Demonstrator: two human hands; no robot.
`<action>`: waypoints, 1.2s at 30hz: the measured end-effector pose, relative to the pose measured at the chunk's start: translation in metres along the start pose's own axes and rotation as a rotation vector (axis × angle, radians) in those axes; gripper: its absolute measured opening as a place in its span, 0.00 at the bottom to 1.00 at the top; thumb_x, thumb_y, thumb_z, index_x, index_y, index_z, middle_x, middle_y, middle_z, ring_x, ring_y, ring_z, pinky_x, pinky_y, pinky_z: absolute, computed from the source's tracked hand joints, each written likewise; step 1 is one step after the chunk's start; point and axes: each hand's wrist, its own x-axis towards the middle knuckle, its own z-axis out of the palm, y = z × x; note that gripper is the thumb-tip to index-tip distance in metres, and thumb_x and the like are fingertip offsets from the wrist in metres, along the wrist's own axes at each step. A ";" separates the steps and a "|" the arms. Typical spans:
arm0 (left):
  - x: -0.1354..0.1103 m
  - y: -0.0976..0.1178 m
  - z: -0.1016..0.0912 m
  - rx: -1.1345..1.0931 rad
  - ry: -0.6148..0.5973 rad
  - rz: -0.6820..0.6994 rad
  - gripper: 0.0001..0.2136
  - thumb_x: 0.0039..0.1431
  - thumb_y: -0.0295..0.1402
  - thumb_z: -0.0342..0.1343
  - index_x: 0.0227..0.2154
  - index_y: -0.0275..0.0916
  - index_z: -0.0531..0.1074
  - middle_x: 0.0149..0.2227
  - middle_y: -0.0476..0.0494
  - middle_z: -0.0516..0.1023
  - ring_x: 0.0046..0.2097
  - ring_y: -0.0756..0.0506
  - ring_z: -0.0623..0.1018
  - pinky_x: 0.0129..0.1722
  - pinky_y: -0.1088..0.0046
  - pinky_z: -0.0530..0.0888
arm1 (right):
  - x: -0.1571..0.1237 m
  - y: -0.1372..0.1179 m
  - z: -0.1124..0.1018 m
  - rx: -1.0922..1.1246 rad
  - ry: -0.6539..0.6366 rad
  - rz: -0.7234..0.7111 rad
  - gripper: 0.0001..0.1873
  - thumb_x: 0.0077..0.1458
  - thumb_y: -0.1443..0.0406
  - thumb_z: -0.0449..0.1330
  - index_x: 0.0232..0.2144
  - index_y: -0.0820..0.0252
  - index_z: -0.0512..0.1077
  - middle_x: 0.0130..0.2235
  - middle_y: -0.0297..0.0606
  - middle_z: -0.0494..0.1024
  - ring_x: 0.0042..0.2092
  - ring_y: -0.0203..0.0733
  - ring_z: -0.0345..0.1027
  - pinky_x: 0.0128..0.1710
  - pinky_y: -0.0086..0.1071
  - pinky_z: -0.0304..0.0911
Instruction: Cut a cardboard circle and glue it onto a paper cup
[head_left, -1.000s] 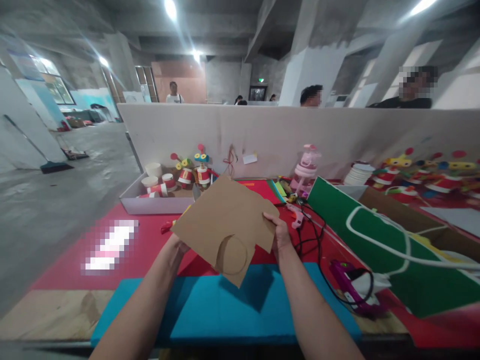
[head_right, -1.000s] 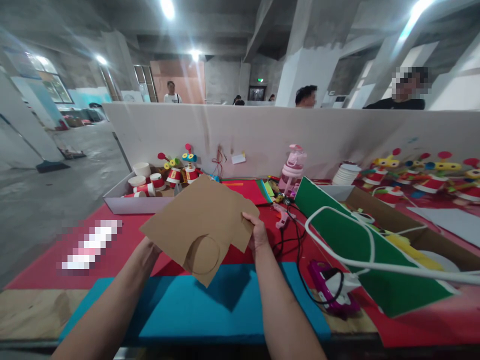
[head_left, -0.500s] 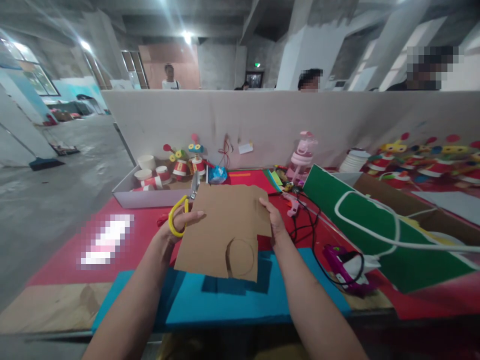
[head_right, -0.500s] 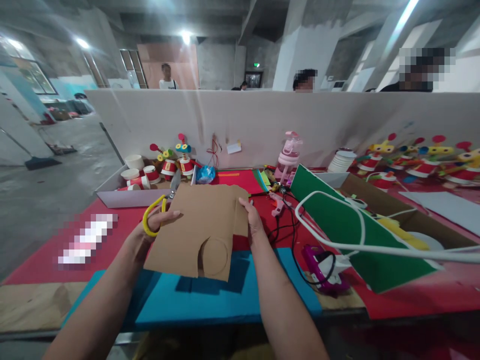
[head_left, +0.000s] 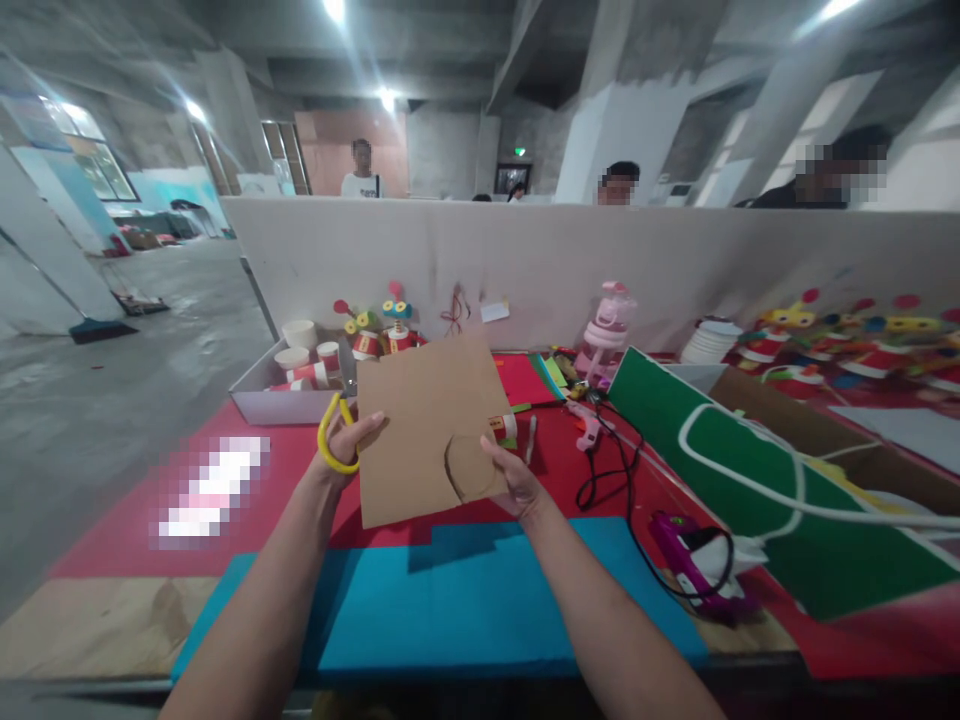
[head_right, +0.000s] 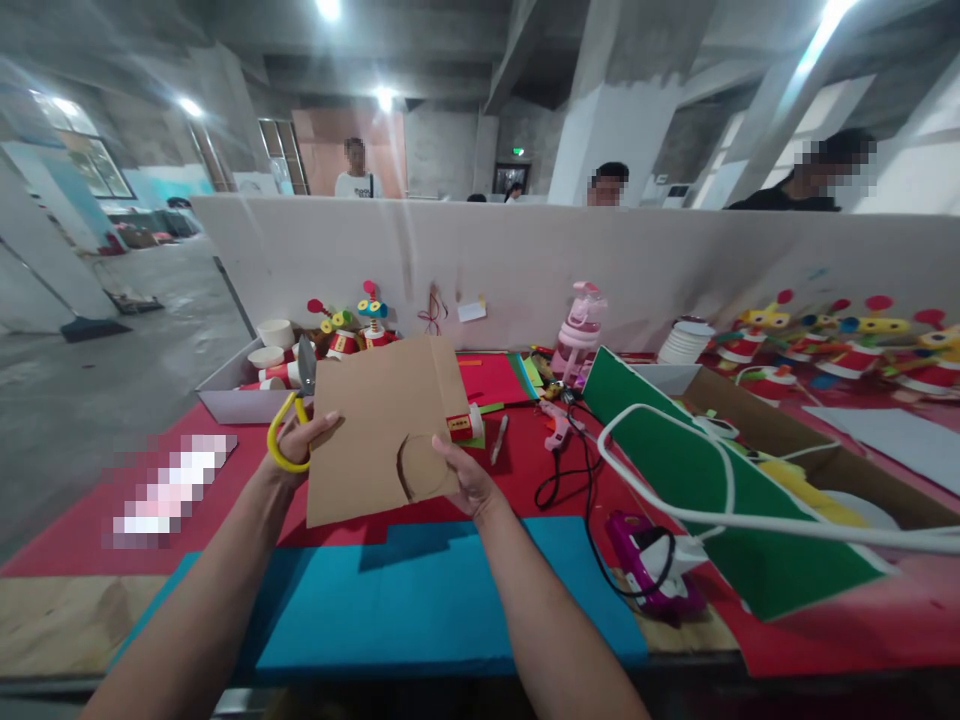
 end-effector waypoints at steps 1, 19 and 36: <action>0.000 0.000 0.001 0.011 -0.010 0.003 0.25 0.38 0.38 0.69 0.43 0.35 0.76 0.40 0.37 0.81 0.38 0.37 0.82 0.38 0.63 0.80 | -0.001 -0.001 0.001 -0.009 -0.001 0.008 0.18 0.50 0.53 0.63 0.35 0.61 0.75 0.33 0.43 0.82 0.46 0.49 0.77 0.43 0.38 0.72; -0.002 0.000 0.002 0.051 -0.086 -0.039 0.28 0.38 0.39 0.70 0.45 0.35 0.75 0.39 0.36 0.82 0.37 0.35 0.82 0.33 0.65 0.81 | -0.002 -0.005 -0.005 -0.135 0.010 -0.058 0.22 0.38 0.57 0.74 0.33 0.65 0.76 0.31 0.41 0.82 0.36 0.45 0.78 0.40 0.34 0.70; -0.001 -0.017 0.010 -0.099 0.021 -0.028 0.25 0.38 0.37 0.69 0.43 0.36 0.74 0.38 0.39 0.82 0.40 0.37 0.82 0.40 0.62 0.80 | 0.006 0.002 0.001 0.137 0.071 0.053 0.11 0.54 0.59 0.63 0.33 0.62 0.74 0.24 0.33 0.77 0.22 0.33 0.69 0.21 0.24 0.63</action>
